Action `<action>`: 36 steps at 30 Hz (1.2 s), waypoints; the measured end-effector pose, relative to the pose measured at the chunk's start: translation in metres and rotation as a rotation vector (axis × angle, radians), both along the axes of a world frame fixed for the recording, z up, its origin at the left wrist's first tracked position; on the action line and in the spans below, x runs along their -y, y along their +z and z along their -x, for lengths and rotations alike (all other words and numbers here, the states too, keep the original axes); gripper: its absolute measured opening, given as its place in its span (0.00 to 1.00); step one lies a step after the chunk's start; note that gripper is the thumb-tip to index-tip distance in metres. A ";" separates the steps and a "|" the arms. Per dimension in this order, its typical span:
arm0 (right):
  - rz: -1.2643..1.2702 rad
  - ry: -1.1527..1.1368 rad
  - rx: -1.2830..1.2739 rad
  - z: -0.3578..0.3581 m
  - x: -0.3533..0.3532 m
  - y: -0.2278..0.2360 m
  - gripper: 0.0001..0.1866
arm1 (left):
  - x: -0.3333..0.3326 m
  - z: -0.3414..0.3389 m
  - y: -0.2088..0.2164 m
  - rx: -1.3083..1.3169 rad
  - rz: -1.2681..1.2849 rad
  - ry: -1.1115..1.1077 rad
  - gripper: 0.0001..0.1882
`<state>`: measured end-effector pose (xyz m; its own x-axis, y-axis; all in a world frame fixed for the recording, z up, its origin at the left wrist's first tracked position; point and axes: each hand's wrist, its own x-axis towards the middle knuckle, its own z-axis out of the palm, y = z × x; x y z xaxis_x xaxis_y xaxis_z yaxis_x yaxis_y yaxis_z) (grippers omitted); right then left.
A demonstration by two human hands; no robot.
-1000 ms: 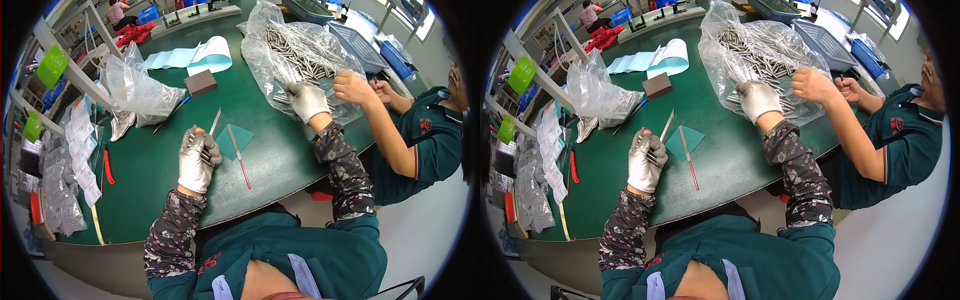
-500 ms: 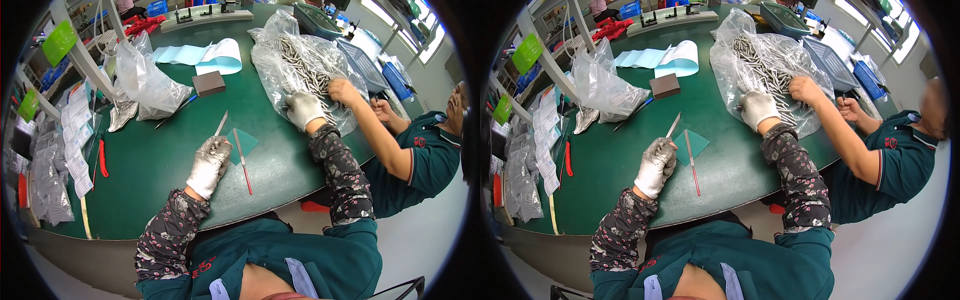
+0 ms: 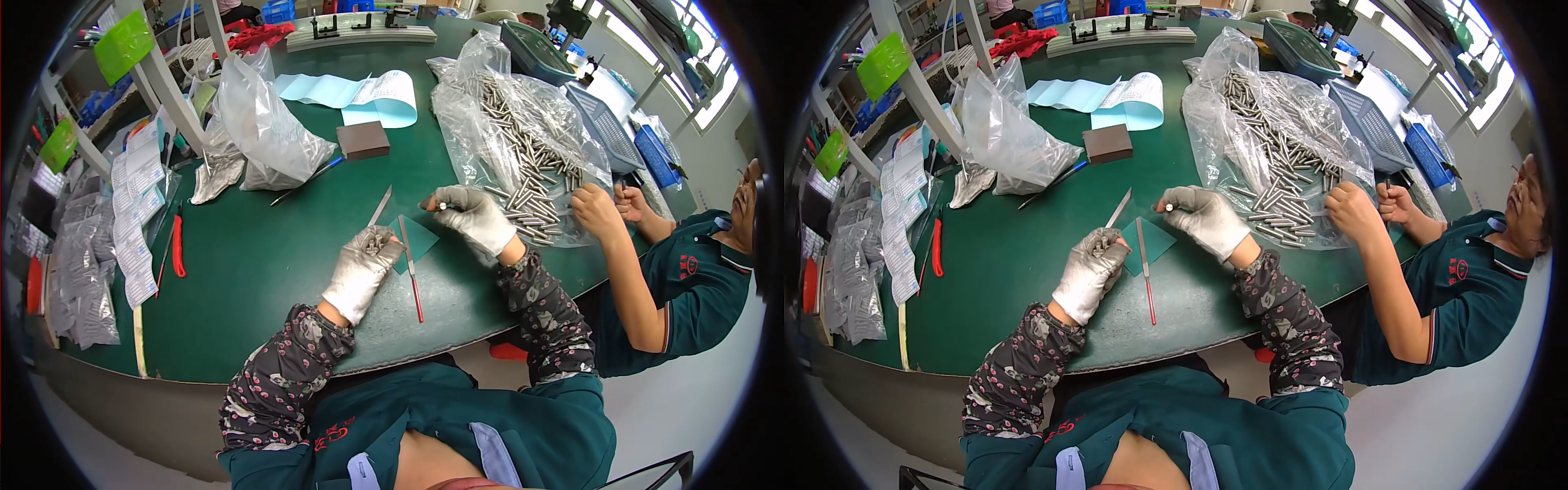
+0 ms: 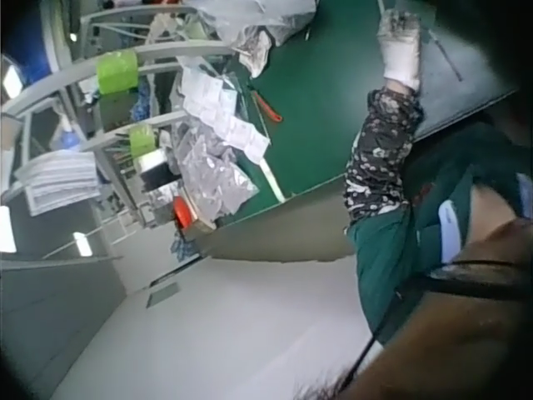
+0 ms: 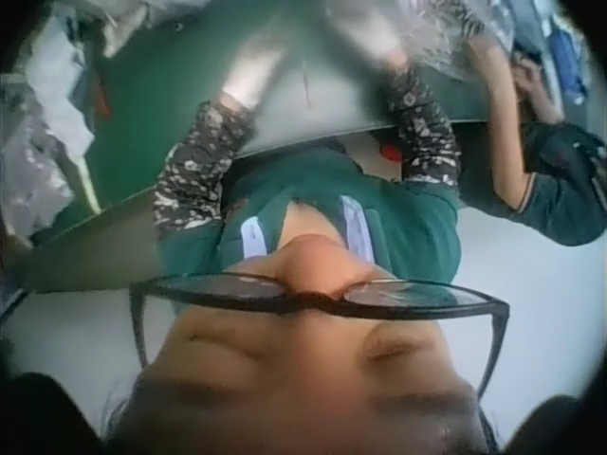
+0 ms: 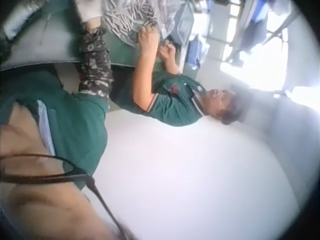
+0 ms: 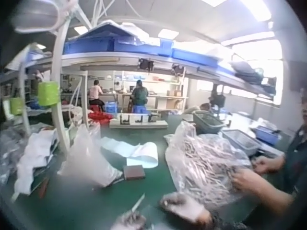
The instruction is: Picking small metal rods from a pile and inspecting or organizing them using a gauge tool at a workbench.
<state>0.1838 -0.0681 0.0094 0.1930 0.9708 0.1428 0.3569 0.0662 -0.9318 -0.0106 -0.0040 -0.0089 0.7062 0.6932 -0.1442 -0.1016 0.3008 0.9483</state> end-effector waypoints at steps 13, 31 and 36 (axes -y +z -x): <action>0.107 -0.173 0.450 0.020 -0.004 0.010 0.07 | 0.008 0.005 -0.008 -0.497 -1.290 -0.091 0.12; -0.075 0.138 0.742 0.032 -0.013 -0.014 0.05 | 0.010 0.003 -0.013 -0.583 -1.417 -0.184 0.06; -0.023 0.181 0.813 0.037 -0.017 -0.012 0.05 | 0.009 0.005 -0.010 -0.609 -1.398 -0.204 0.06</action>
<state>0.1473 -0.0511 -0.0024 -0.1377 0.9720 0.1907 0.9000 0.2031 -0.3857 -0.0152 -0.0129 -0.0189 0.8801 0.4178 0.2255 0.3245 -0.8761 0.3566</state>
